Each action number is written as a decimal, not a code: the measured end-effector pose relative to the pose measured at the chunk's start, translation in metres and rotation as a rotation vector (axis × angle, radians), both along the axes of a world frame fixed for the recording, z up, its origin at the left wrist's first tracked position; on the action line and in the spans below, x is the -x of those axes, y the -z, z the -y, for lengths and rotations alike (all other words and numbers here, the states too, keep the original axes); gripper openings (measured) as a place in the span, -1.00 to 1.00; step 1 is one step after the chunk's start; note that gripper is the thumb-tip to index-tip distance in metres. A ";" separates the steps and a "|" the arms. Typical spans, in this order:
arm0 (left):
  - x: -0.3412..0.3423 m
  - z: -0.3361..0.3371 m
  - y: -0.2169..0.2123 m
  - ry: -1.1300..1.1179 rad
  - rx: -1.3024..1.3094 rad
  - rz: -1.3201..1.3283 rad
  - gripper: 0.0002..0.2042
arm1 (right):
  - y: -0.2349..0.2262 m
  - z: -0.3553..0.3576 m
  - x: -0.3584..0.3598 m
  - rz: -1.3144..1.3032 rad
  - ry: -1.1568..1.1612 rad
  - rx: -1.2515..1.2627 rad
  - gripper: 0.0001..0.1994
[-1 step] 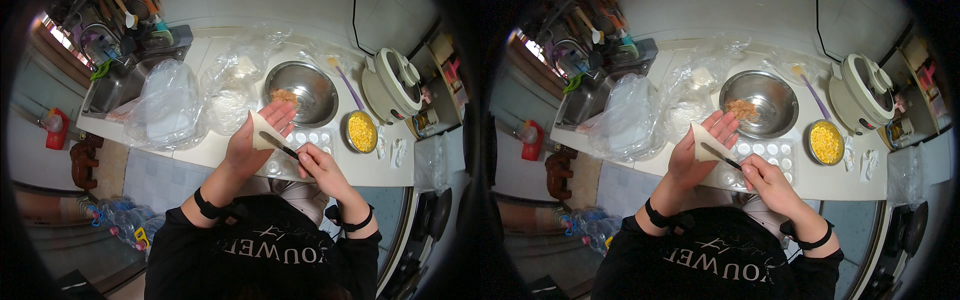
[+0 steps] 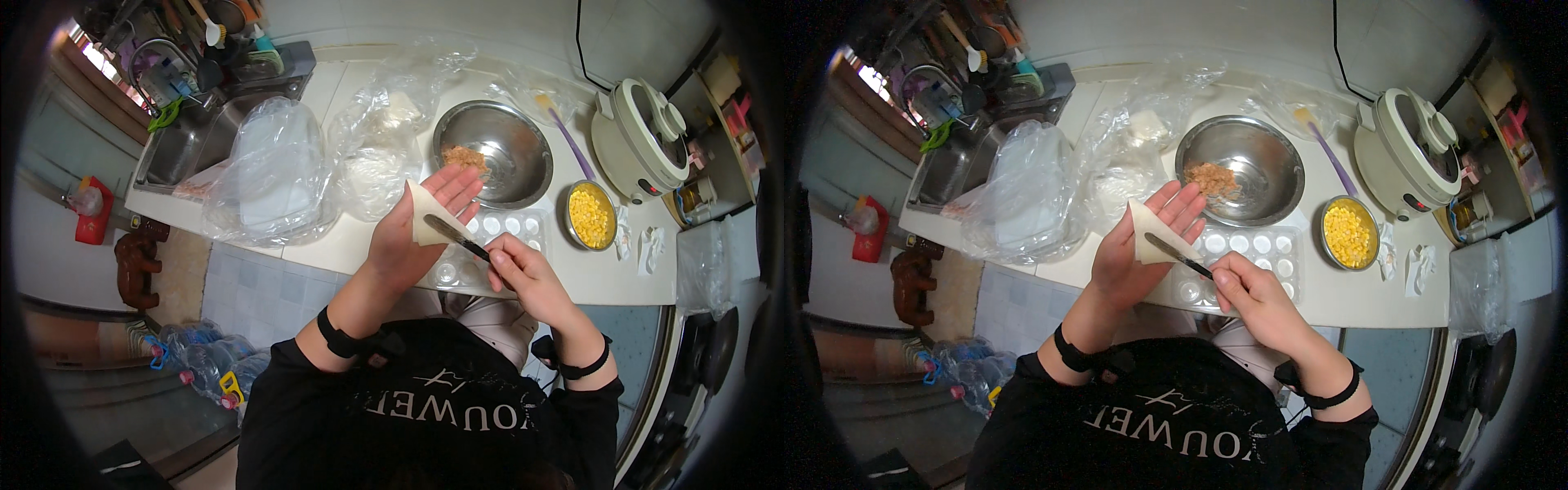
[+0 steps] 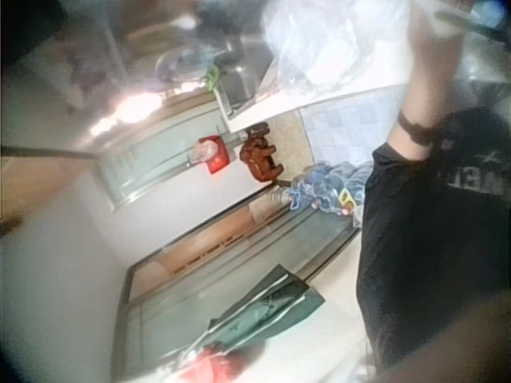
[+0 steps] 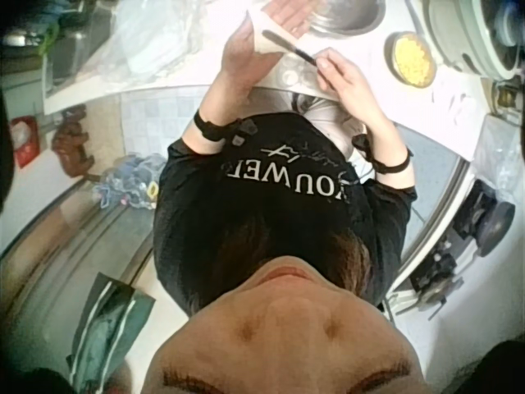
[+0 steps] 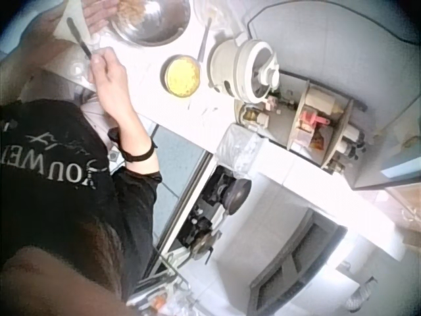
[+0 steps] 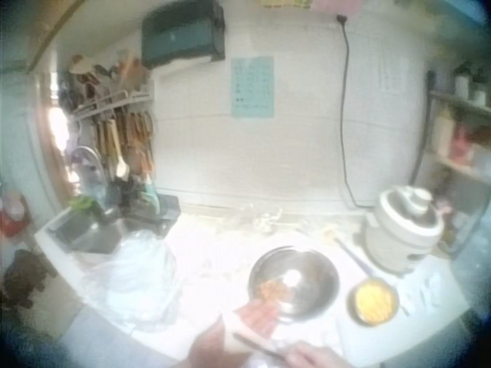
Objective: The person washes a cutting board in the sink, then moves to the counter to assemble food items. They place a sheet of dough on the counter, spread a meat mixture onto it, add corn, and roll the sheet into a cylinder. The process is repeated with additional sheets.
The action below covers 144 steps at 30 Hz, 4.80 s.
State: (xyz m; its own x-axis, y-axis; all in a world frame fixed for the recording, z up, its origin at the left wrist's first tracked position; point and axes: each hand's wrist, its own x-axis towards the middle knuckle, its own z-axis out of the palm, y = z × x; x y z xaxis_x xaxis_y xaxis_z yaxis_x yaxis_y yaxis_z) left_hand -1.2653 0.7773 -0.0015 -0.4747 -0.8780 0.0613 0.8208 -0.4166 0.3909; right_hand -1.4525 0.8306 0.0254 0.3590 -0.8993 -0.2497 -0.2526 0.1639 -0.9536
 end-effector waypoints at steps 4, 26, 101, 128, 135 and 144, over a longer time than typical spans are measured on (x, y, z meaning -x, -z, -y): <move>0.000 -0.002 -0.001 0.004 -0.008 0.010 -0.47 | -0.002 0.001 0.003 0.014 0.004 -0.005 -0.79; -0.004 -0.009 -0.008 0.134 0.283 -0.005 -0.09 | 0.002 -0.011 0.001 -0.111 -0.013 0.534 -0.64; 0.127 -0.040 -0.024 0.604 -0.269 0.070 -0.76 | 0.036 -0.138 0.025 -0.853 0.862 1.004 -0.79; 0.162 -0.084 -0.038 0.872 -0.369 0.092 -0.87 | 0.016 -0.196 0.031 -1.044 0.974 0.946 -0.73; 0.166 -0.082 -0.031 0.852 -0.423 0.105 -0.86 | 0.019 -0.202 0.037 -1.003 0.910 0.935 -0.58; 0.177 -0.088 -0.032 0.777 -0.369 0.213 -0.77 | 0.027 -0.201 0.050 -0.922 0.886 0.917 -0.61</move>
State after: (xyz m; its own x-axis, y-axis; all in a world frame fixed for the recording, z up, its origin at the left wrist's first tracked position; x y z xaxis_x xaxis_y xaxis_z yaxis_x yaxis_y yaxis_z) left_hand -1.4424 0.8650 0.0301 -0.9143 -0.2485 -0.3198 0.1782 -0.9559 0.2335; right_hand -1.5024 1.0313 -0.0011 -0.3055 -0.6954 0.6504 -0.9216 0.0441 -0.3857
